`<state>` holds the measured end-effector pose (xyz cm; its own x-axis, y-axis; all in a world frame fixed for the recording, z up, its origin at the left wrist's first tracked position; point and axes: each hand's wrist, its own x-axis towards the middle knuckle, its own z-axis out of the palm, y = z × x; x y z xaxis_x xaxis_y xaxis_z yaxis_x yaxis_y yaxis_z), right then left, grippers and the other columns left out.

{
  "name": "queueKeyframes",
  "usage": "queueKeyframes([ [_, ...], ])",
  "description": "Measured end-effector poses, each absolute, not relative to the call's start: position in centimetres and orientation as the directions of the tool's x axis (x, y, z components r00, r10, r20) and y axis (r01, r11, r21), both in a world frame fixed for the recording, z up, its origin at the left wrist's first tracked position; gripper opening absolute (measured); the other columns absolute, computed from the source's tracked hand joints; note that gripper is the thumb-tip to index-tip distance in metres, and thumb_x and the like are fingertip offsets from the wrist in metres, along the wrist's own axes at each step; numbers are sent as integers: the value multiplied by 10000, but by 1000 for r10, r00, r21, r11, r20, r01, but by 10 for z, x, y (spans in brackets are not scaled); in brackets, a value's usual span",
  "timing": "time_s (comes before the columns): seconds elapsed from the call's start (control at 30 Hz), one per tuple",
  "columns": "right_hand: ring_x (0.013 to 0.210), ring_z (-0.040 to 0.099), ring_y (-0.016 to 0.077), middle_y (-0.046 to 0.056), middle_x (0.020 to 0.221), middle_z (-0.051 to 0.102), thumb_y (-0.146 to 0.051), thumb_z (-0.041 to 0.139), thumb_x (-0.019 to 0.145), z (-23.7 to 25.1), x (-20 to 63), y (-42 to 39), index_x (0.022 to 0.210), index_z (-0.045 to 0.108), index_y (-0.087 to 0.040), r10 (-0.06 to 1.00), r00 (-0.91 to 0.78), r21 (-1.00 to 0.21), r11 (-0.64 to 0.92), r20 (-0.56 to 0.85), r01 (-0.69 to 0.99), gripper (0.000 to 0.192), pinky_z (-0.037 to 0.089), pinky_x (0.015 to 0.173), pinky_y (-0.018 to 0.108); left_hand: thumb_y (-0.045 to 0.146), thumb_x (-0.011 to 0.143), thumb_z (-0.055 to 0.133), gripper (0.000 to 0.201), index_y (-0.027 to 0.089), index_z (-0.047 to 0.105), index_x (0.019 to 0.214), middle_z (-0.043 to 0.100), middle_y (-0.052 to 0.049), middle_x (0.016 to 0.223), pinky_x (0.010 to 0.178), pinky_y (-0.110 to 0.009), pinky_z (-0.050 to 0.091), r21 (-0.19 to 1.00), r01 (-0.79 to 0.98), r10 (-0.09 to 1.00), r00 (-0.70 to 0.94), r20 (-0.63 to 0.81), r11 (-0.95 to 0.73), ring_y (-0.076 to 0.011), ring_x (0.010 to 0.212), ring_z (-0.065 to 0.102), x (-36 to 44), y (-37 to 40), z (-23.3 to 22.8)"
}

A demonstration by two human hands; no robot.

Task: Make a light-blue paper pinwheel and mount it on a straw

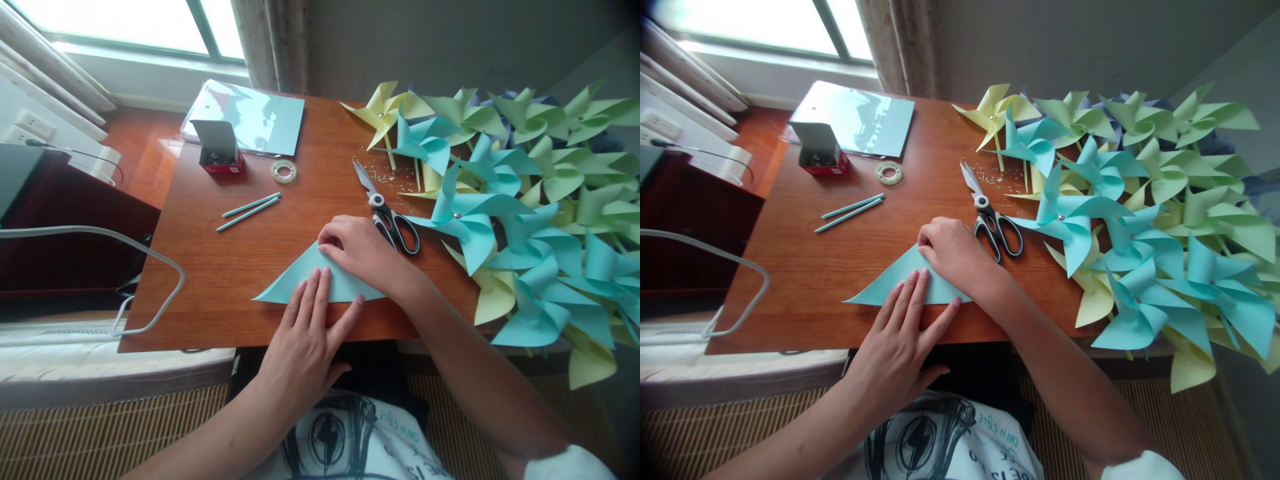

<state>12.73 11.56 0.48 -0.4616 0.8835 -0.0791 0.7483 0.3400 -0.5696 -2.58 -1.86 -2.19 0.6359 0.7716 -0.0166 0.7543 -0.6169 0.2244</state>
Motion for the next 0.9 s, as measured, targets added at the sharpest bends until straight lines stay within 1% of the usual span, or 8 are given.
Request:
queueKeyframes([
  [0.07,818,648,188,68,880,711,-100,688,891,5,130,108,880,739,-131,881,-471,-569,367,-40,736,60,476,763,298,668,722,760,1188,116,205,1616,167,-342,1645,1233,-582,185,208,760,775,631,-15,-615,-467,1543,90,-25,-20,-24],
  [0.13,874,645,208,80,943,706,-135,669,914,5,134,94,959,729,-135,887,-458,-561,407,56,721,76,500,816,321,659,744,743,1176,41,219,1597,158,-366,1634,1243,-578,155,188,768,779,626,-20,-612,-471,1543,69,-25,-21,-26],
  [0.2,963,622,239,100,1010,694,-128,615,933,2,140,72,1047,713,-135,899,-388,-518,434,201,737,151,503,905,368,626,773,734,1126,24,238,1586,151,-367,1634,1247,-573,145,172,768,776,630,-25,-617,-473,1541,72,-25,-21,-27],
  [0.3,1008,574,290,132,1082,674,-114,628,894,-7,150,36,1146,702,-132,889,-318,-400,437,331,805,263,498,928,454,595,800,724,1076,35,246,1584,142,-367,1633,1245,-570,154,165,760,769,639,-15,-628,-477,1536,82,-25,-21,-27],
  [0.5,972,565,279,137,1079,654,-83,643,876,-27,171,0,1183,703,-128,903,-222,-384,365,369,848,316,525,890,447,590,799,732,1063,61,256,1588,150,-362,1634,1238,-571,179,159,769,778,628,-11,-619,-466,1538,91,-25,-20,-26],
  [0.7,952,592,272,133,1013,641,3,536,890,-29,190,-13,1190,687,-120,913,-62,-374,226,403,900,357,535,873,430,578,779,761,1078,68,269,1590,176,-354,1632,1239,-569,186,165,773,784,621,-1,-613,-470,1538,113,-23,-20,-24],
  [0.8,960,597,261,136,1043,644,18,534,899,-29,181,-24,1208,670,-122,892,-117,-382,302,437,873,365,533,881,418,567,763,783,1109,144,216,1617,146,-336,1646,1228,-582,207,182,767,781,625,6,-615,-477,1532,129,-24,-20,-24],
  [0.9,1022,588,275,150,1143,648,-49,563,933,-31,166,-35,1301,624,-126,899,-223,-378,369,378,849,382,521,907,435,544,774,782,1116,182,163,1629,111,-334,1652,1220,-590,218,188,757,772,636,8,-625,-479,1530,127,-25,-20,-23],
])
